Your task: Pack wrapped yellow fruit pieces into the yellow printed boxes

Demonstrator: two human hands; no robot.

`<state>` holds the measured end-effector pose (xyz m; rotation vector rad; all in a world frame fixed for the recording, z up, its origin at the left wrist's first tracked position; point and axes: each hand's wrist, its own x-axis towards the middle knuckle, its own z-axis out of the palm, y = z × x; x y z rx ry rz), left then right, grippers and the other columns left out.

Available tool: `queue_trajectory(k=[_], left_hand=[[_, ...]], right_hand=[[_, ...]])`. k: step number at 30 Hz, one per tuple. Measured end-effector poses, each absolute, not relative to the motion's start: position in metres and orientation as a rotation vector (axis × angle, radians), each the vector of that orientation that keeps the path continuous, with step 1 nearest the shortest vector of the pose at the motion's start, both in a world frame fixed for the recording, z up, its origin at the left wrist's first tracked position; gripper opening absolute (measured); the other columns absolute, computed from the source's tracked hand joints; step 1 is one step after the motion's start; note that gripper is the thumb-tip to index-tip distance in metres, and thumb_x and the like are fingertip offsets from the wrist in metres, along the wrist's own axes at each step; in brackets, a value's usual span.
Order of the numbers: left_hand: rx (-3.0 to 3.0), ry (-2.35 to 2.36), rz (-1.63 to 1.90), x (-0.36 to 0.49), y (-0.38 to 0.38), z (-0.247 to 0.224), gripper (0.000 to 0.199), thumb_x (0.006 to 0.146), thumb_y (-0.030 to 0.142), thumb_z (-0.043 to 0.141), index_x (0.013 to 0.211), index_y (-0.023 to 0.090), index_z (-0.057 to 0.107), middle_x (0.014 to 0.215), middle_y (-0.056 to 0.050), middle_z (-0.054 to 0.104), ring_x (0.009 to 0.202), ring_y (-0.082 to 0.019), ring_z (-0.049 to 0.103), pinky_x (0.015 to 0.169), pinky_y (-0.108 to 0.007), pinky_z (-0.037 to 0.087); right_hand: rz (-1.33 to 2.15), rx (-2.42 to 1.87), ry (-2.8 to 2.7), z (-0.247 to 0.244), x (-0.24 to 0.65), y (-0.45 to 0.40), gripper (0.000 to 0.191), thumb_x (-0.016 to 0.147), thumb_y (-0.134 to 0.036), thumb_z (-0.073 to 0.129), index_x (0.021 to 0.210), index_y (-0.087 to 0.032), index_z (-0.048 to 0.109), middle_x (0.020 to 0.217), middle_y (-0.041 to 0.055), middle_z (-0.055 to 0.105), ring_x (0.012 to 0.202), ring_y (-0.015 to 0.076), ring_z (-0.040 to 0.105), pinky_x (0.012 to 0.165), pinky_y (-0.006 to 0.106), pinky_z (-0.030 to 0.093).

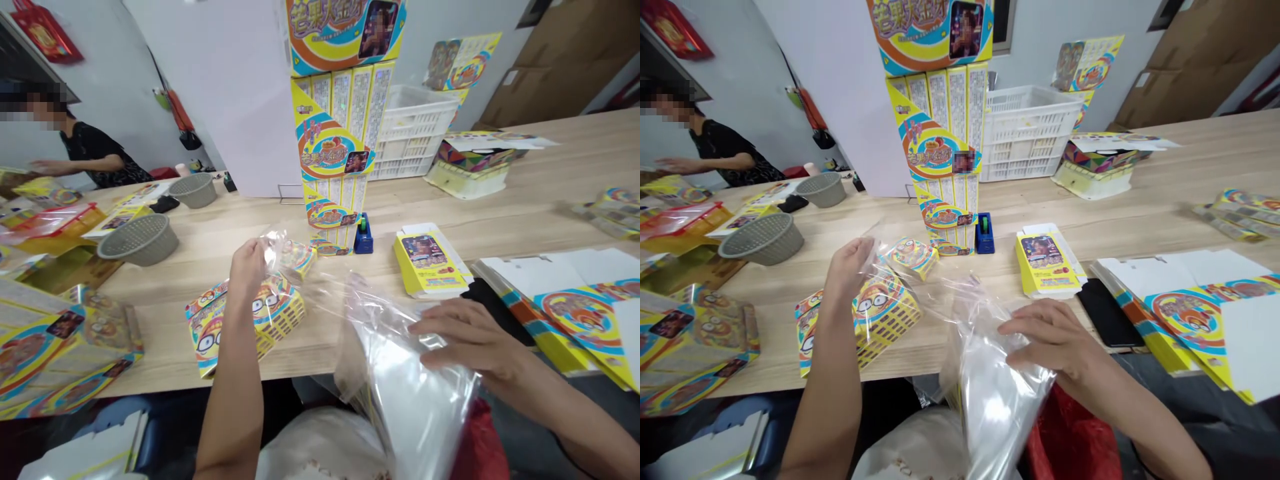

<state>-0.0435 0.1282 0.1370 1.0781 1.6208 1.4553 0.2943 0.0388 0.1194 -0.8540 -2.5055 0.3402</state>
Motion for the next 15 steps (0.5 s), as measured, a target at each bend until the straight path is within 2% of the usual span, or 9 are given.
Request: queue_trajectory(k=[5,8,11,15], left_hand=[[0.991,1.711,1.431,-0.059,0.134,0.134,0.018,0.074,0.019,0.051,0.057,0.017,0.049,0.035,0.011,0.031,0.026,-0.003,0.023,0.03,-0.015,0.017],[0.989,1.709,1.359,-0.074,0.131,0.136,0.018,0.073,0.02,0.054,0.055,0.016,0.05,0.033,0.01,0.031,0.024,-0.003,0.022,0.028,-0.015,0.014],[0.966,1.593,1.401,-0.083,0.125,0.142,0.014,0.074,0.026,0.057,0.065,0.016,0.055,0.033,0.011,0.032,0.024,-0.003,0.021,0.027,-0.016,0.014],[1.011,1.389,1.512,-0.069,0.127,0.159,0.019,0.077,0.035,0.059,0.072,0.017,0.056,0.038,0.01,0.033,0.027,-0.003,0.022,0.029,-0.017,0.018]], right_hand=[[0.493,-0.774,-2.415,0.122,0.306,0.041,0.025,0.089,-0.036,0.044,0.085,-0.041,0.068,0.102,-0.0034,0.068,0.106,0.0192,0.054,0.09,0.04,0.042],[0.606,-0.732,-2.376,0.124,0.31,0.042,0.031,0.091,-0.038,0.038,0.088,-0.042,0.068,0.103,-0.0024,0.068,0.107,0.0201,0.054,0.092,0.042,0.042],[0.714,-0.695,-2.327,0.124,0.31,0.042,0.034,0.092,-0.039,0.035,0.086,-0.041,0.069,0.101,-0.0013,0.068,0.105,0.0207,0.055,0.09,0.042,0.044],[0.939,-0.685,-2.406,0.127,0.293,0.046,0.027,0.089,-0.037,0.044,0.08,-0.032,0.07,0.1,0.0019,0.067,0.1,0.0189,0.055,0.085,0.035,0.045]])
